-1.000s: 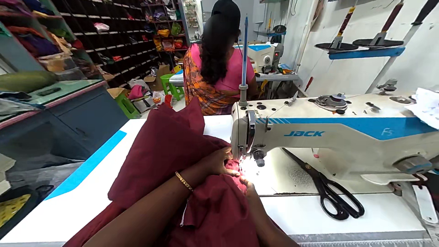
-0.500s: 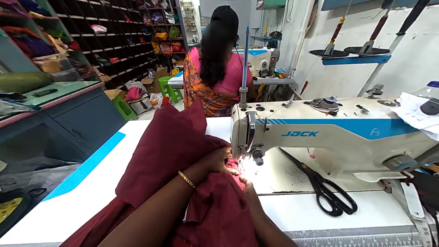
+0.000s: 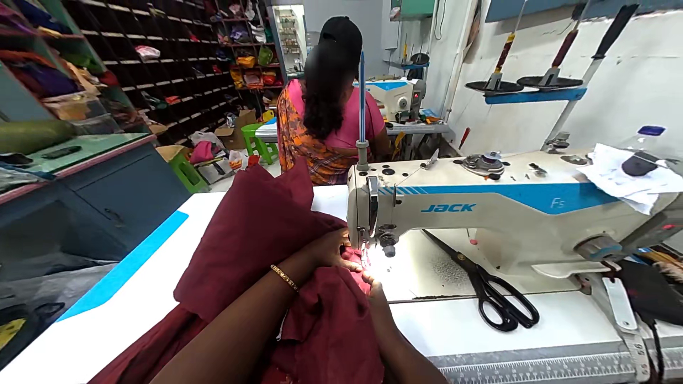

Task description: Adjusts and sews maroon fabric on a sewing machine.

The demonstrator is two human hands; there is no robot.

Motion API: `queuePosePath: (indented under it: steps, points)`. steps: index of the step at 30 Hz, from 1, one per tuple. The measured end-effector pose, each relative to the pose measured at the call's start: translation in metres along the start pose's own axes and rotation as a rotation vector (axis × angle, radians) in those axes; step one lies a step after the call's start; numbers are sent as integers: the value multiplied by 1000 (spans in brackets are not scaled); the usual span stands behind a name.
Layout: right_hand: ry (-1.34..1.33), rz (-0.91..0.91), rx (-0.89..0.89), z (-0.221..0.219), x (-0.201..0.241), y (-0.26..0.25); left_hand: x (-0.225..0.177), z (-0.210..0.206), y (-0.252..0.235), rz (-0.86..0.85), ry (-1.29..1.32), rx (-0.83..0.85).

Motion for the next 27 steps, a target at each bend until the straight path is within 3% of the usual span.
queuePosePath:
  steps: [3,6,9,10,11,13,15,17,19,23,27]
  points:
    - [17,-35,-6,2,6,3,-21,7,-3,41,-5,15]
    - [44,-5,-37,1,0,-7,-78,23,-13,376,-81,202]
    - [43,10,-28,1,-2,-3,-56,12,-11,382,-337,363]
    - [41,24,-21,1,-5,-3,-40,9,-6,332,-435,343]
    - [27,27,-11,1,-3,-1,-38,11,1,395,-500,336]
    - [-6,44,-7,2,2,4,-73,25,27,606,-530,257]
    - [-55,85,-24,2,-2,1,-126,34,68,721,-514,53]
    - [-79,-15,3,9,15,27,-175,26,124,762,-598,-237]
    - [5,-123,32,20,42,56,-206,10,179,880,-696,-395]
    - [43,-134,42,23,51,72,-182,-12,272,1282,-606,-468]
    - [29,-21,-3,19,4,22,-140,-13,326,1570,-469,-403]
Point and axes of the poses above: each hand's wrist, its own y-axis away from the middle knuckle, its own z-axis out of the back of the hand, x = y × z, the point moved 7 cm from there along -y, towards the middle knuckle, and after that the axes turned 3 degrees about -y, right-handed, at the moved point
